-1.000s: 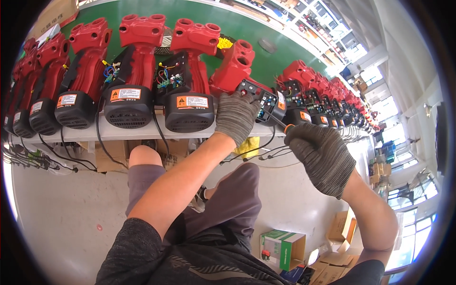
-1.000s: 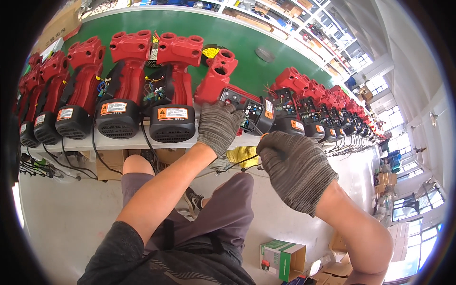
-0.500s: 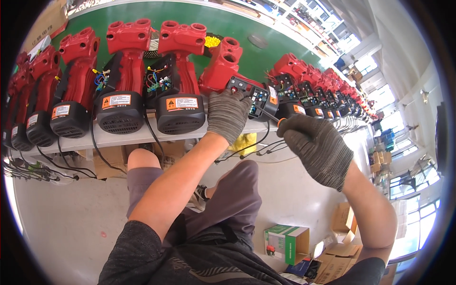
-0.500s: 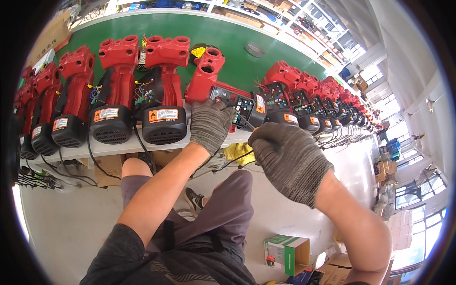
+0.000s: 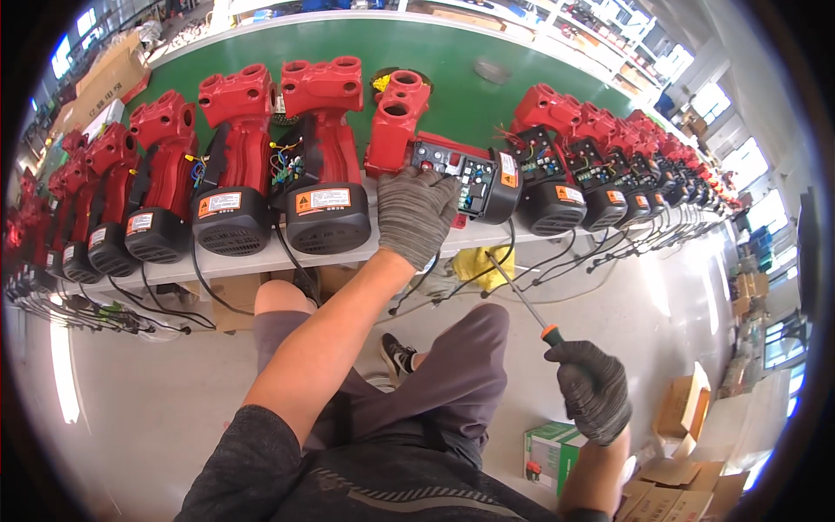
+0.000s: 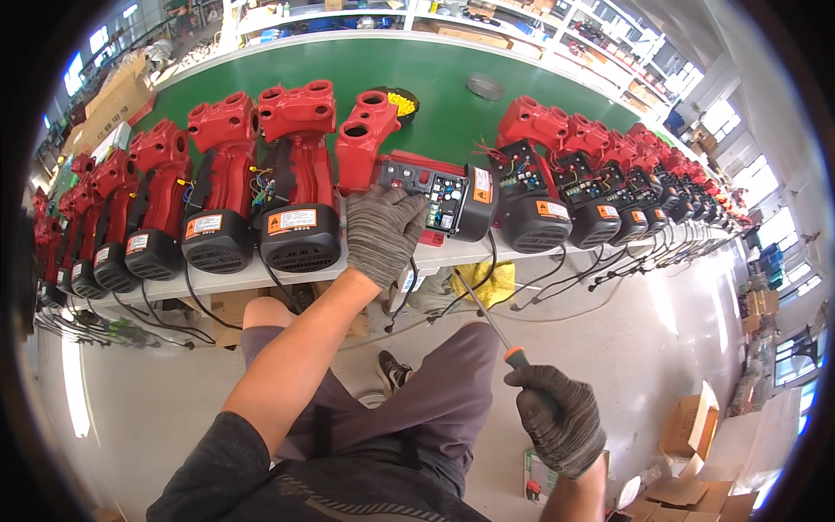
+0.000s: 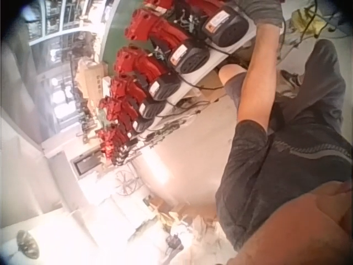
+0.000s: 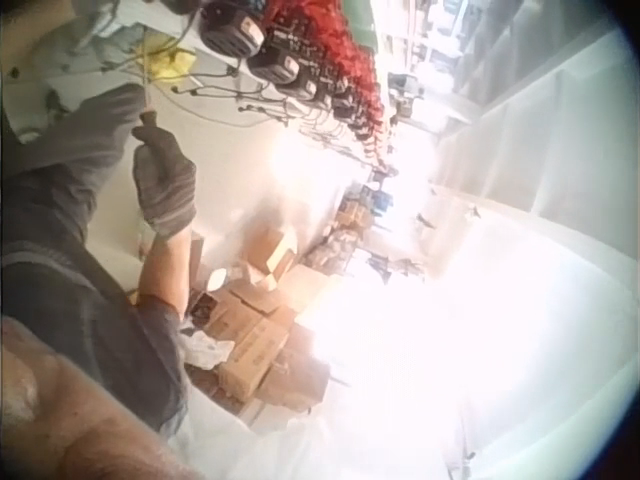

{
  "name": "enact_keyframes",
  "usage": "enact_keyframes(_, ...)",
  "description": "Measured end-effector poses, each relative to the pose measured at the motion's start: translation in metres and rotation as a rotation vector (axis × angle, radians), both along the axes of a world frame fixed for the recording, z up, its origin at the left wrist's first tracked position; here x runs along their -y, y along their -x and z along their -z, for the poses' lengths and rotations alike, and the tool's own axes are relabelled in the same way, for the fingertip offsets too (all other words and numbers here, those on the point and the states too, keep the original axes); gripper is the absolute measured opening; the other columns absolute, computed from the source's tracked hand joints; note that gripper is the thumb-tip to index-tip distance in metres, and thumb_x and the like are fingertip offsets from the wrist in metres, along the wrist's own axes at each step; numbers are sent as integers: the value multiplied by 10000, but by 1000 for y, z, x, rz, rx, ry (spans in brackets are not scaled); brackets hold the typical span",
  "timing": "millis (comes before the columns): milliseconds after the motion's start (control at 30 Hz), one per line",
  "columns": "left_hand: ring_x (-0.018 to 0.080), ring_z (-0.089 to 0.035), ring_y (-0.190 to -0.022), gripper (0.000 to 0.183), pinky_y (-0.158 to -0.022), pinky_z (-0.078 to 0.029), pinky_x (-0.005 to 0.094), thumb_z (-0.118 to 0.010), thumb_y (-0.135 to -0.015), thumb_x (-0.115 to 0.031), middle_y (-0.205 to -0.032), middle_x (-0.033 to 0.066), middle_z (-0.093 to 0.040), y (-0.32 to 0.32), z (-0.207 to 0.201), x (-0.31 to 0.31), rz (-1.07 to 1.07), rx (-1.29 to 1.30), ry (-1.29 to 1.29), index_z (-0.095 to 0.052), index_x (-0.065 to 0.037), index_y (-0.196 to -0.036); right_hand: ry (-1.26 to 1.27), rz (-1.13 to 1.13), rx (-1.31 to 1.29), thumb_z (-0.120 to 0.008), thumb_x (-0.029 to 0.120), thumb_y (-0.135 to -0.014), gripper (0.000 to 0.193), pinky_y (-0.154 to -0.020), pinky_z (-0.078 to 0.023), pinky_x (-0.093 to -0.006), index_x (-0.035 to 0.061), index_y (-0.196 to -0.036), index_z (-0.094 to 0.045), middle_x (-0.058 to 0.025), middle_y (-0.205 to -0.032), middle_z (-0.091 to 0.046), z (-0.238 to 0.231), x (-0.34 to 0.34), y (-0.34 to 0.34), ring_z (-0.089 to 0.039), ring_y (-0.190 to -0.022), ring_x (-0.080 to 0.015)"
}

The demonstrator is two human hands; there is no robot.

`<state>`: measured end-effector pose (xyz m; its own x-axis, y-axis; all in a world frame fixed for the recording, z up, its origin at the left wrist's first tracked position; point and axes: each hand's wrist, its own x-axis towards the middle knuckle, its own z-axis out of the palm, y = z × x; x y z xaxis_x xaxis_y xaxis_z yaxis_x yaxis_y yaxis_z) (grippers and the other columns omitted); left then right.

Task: The person assembles components of hydraulic tools by inserting small yellow pins and colorful wires into the tool housings, then using a screwdriver to secure screws into the electronic control panels.

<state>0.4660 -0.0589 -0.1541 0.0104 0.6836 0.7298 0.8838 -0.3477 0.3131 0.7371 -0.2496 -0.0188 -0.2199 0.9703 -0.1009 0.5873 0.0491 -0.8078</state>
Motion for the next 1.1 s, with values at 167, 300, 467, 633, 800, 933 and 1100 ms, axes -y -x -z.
enact_keyframes(167,304,-639,-840,157,-822,-430,477,-772,-839,-219,-879,50,-745,-4,5,-4,-2,16,-84,-804,-134,-967,103,141,-486,-693,334,-979,387,-488,-377,-245,-21,-1131,-687,6,-636,-541,60,16,-30,-485,-496,-79)
enact_keyframes(300,314,-644,-852,192,-816,-468,472,-784,-837,-194,-904,84,-737,1,3,0,-17,-10,-71,-797,-111,-1009,118,140,-573,-735,463,-937,563,-428,-369,-252,-12,-1218,-625,-16,-631,-522,86,13,-45,-472,-450,-101)
enact_keyframes(467,287,-644,-941,618,-848,-543,406,-793,-833,-116,-1232,152,-631,6,-21,35,135,356,22,-573,-77,-1409,44,233,-875,-774,485,-893,783,-435,-411,-267,23,-1441,-460,-64,-732,-565,103,4,-15,-502,-508,-134)
enact_keyframes(633,224,-649,-1082,579,-908,-542,358,-689,-908,-17,-1304,147,-583,5,0,72,51,321,-133,-493,-33,-1453,39,191,-1016,-672,229,-935,492,-672,-493,-295,-6,-1334,-505,-73,-739,-609,122,-22,7,-604,-683,-189)
enact_keyframes(800,178,-647,-992,449,-872,-526,313,-602,-957,41,-1238,117,-617,8,8,84,37,572,43,-530,-29,-1394,101,-48,-603,-660,189,-957,198,-661,-470,-309,3,-1001,-609,-69,-696,-623,114,-82,41,-601,-650,-178)
enact_keyframes(933,166,-652,-903,407,-837,-527,304,-601,-967,30,-1017,78,-672,7,12,75,115,535,92,-561,-35,-1367,-332,36,-380,-747,185,-902,300,-689,-526,-395,45,-1139,-627,-130,-896,-661,124,-130,84,-661,-762,-261)
enact_keyframes(1100,221,-692,-894,293,-824,-546,329,-622,-963,17,-988,132,-682,6,9,73,167,471,187,-631,-8,-1255,-805,19,-45,-761,189,-849,400,-719,-572,-487,142,-1230,-650,-157,-1126,-658,131,-161,124,-698,-905,-388)
